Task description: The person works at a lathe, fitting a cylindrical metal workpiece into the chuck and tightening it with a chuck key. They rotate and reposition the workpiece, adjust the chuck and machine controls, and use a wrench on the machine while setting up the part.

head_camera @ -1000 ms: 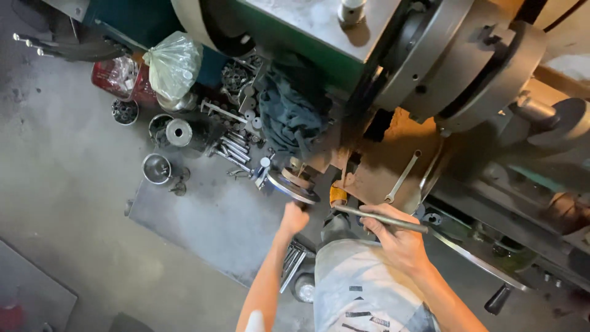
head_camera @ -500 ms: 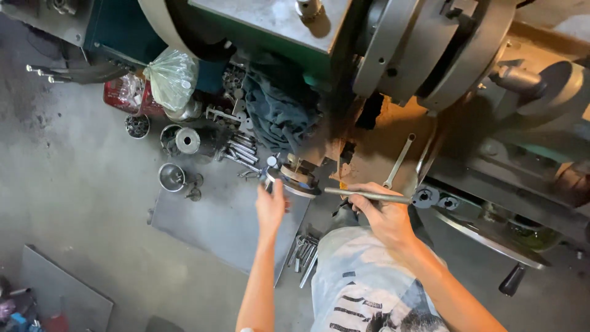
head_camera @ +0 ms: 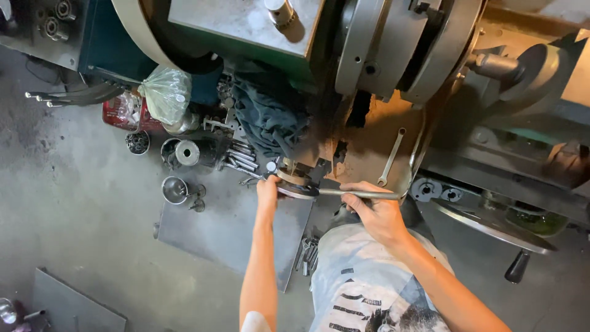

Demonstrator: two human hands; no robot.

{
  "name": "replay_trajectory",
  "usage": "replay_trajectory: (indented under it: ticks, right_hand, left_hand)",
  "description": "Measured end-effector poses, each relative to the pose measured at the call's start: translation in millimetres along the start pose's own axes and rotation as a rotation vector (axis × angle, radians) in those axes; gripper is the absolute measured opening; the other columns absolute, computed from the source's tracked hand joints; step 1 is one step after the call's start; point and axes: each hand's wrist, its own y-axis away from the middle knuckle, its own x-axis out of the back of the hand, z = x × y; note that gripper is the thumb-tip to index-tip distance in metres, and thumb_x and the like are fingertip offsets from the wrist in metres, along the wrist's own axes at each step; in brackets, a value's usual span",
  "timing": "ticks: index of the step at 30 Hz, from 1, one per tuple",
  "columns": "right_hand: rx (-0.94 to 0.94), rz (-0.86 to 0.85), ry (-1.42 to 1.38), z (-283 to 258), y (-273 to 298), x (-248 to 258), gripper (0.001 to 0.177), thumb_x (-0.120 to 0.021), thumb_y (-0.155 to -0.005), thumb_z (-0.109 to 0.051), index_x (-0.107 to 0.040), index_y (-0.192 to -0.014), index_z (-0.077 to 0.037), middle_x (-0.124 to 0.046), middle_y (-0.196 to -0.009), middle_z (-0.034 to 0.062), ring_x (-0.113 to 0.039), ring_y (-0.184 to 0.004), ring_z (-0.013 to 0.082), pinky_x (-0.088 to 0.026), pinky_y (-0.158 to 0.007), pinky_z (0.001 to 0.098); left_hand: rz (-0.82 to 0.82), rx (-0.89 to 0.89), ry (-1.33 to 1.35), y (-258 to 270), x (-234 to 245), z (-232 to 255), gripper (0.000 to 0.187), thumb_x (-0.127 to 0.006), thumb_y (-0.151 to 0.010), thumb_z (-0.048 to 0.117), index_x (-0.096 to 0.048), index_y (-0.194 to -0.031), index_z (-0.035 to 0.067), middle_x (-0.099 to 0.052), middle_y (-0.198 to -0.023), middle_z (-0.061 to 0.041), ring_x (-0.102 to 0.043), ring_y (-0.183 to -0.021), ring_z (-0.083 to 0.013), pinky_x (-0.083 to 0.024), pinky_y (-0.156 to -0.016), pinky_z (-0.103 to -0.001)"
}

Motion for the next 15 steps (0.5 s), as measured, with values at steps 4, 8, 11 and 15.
replay_trajectory:
  ticks: [4, 8, 11, 15]
  right_hand:
    - [0.014, 0.006, 0.006, 1.6, 0.4, -4.1, 0.010, -0.074, -0.093, -0.012, -0.081, -0.098, -0.007, -0.070, -0.060, 0.0094, -0.066, -0.055, 0.0139, -0.056, -0.055, 0.0283]
    - [0.002, 0.006, 0.000, 2.2, 1.3, -5.6, 0.011, -0.073, -0.094, -0.012, -0.082, -0.098, -0.008, -0.070, -0.060, 0.0097, -0.065, -0.055, 0.0143, -0.056, -0.055, 0.0287]
    - [0.014, -0.007, 0.011, 2.8, -0.8, -5.5, 0.012, -0.073, -0.094, -0.014, -0.082, -0.100, -0.010, -0.070, -0.061, 0.0089, -0.066, -0.056, 0.0140, -0.055, -0.055, 0.0293]
    - [0.016, 0.003, 0.000, 2.8, -3.5, -9.5, 0.011, -0.073, -0.094, -0.014, -0.082, -0.099, -0.009, -0.070, -0.060, 0.0094, -0.066, -0.056, 0.0145, -0.055, -0.055, 0.0293]
  left_hand:
    - [-0.190, 0.354, 0.355, -79.3, 7.4, -41.8, 0.030, -0.073, -0.073, 0.008, -0.065, -0.098, -0.007, -0.065, -0.081, -0.018, -0.070, -0.059, -0.0364, -0.057, -0.045, -0.049]
    - [-0.270, 0.463, 0.317, -27.3, 16.9, 26.7, 0.033, -0.070, -0.078, 0.021, -0.060, -0.099, -0.003, -0.065, -0.078, -0.015, -0.069, -0.052, -0.0307, -0.054, -0.034, -0.044]
    - [-0.007, 0.177, -0.091, 98.1, 16.1, 122.5, 0.097, -0.046, -0.095, 0.072, -0.059, -0.129, -0.018, -0.056, -0.138, -0.038, -0.049, -0.139, -0.0453, -0.032, -0.122, -0.054]
    - [-0.003, 0.015, -0.160, 107.7, 5.4, 91.5, 0.079, -0.057, -0.096, 0.052, -0.034, -0.144, -0.006, -0.053, -0.136, -0.041, -0.060, -0.106, -0.0507, -0.051, -0.086, -0.051]
